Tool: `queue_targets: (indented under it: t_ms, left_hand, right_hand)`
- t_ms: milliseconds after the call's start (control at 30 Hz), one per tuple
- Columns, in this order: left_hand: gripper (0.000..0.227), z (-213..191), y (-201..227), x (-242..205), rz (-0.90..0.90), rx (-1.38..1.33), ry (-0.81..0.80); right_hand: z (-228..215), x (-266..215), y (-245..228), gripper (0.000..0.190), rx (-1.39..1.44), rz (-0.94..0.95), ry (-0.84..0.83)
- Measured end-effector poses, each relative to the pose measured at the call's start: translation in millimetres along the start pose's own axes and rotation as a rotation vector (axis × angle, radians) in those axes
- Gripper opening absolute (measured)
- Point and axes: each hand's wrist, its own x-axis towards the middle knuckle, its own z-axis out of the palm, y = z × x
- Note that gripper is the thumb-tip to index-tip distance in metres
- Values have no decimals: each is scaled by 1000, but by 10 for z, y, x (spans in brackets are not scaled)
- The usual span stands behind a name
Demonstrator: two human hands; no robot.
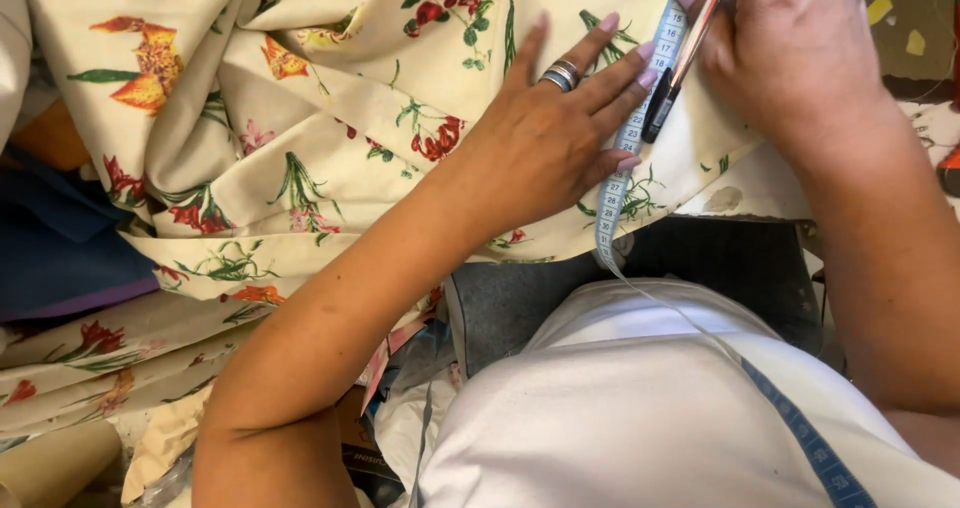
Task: Repairing a floral print garment by measuring fabric and sewing on elastic components.
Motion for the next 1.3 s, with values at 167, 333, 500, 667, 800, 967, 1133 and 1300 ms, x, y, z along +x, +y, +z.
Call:
queue_targets:
  t_ms: [167,333,500,667,800,967,1133,1300]
  left_hand:
    - [69,13,-125,-67,60,-18,100]
    - [70,-30,-258,-18,117,-24,87]
    - [67,-108,-450,29,159,-36,82]
    - [65,-170,-608,94,209,-12,67]
    - [64,-162,-406,40,203,90,-45]
    - [42,7,-230,-224,245,-1,173]
    - [44,-59,-314,-276,251,-77,139]
    - [55,-116,-323,-277,235,-125,50]
  right_hand:
    - [111,-56,-38,15,25,-2,114]
    - [142,-18,-104,15,18,-14,180]
    - [195,56,-116,19,9,0,215]
    - [285,79,-87,18,-48,79,196]
    - [309,75,-68,18,-62,81,197]
    - [415,32,-11,16,-148,77,209]
    - [387,47,-14,13,-158,66,208]
    - [346,11,11,15,-106,57,206]
